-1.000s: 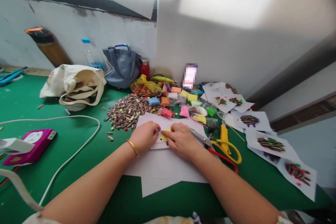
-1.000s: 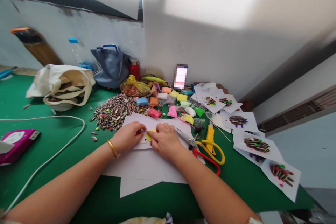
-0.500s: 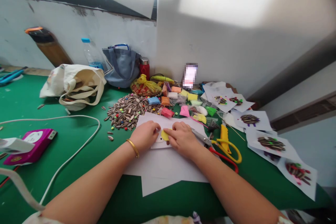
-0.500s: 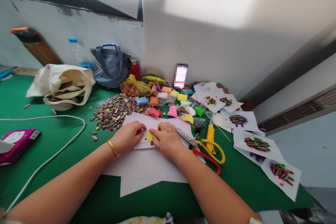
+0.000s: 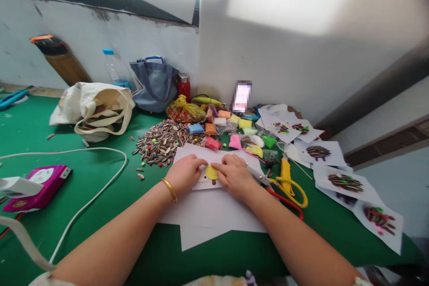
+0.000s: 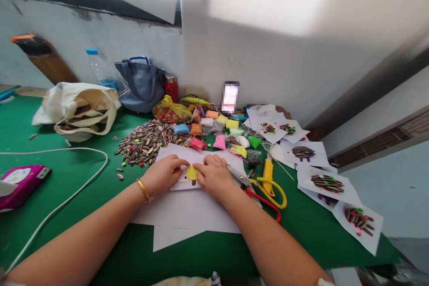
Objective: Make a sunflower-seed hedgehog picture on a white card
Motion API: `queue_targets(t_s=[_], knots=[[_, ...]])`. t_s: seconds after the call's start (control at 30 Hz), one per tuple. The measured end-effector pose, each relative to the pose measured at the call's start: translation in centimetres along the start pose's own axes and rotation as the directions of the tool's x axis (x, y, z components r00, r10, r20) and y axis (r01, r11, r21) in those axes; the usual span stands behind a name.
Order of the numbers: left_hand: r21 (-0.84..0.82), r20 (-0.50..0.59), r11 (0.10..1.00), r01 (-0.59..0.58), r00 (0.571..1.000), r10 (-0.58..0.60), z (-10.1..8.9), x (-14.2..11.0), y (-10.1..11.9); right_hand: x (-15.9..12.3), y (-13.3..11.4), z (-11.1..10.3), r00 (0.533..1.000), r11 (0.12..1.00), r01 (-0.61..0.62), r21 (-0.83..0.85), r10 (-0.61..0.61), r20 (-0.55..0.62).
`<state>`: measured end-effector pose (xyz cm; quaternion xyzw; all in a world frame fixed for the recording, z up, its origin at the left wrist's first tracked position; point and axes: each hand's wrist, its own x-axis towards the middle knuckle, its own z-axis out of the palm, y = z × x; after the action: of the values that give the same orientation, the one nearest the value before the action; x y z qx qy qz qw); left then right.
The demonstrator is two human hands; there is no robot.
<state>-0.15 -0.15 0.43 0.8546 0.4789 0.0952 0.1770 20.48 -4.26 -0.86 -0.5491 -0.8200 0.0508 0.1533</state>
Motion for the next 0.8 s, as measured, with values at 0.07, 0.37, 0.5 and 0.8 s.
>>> queue_targets(t_s=[0.07,0.37,0.5,0.8], knots=[[0.014,0.014,1.000,-0.021,1.000,0.021,0.1,0.0,0.0,0.0,0.2,0.0,1.000,1.000,-0.008,0.004,0.008,-0.017],[0.087,0.039,0.994,-0.069,0.997,0.066,0.0,-0.2,0.3,-0.2,0.4,-0.3,0.999,1.000,-0.014,-0.002,0.014,-0.033],[0.076,0.031,0.994,-0.074,0.997,0.072,0.2,-0.1,0.1,-0.7,0.0,-1.0,0.997,0.996,0.083,0.038,-0.083,-0.004],[0.076,0.018,0.994,-0.080,0.997,0.079,0.4,-0.1,-0.1,-1.2,-0.3,-1.6,0.965,0.966,0.250,0.063,-0.254,0.064]])
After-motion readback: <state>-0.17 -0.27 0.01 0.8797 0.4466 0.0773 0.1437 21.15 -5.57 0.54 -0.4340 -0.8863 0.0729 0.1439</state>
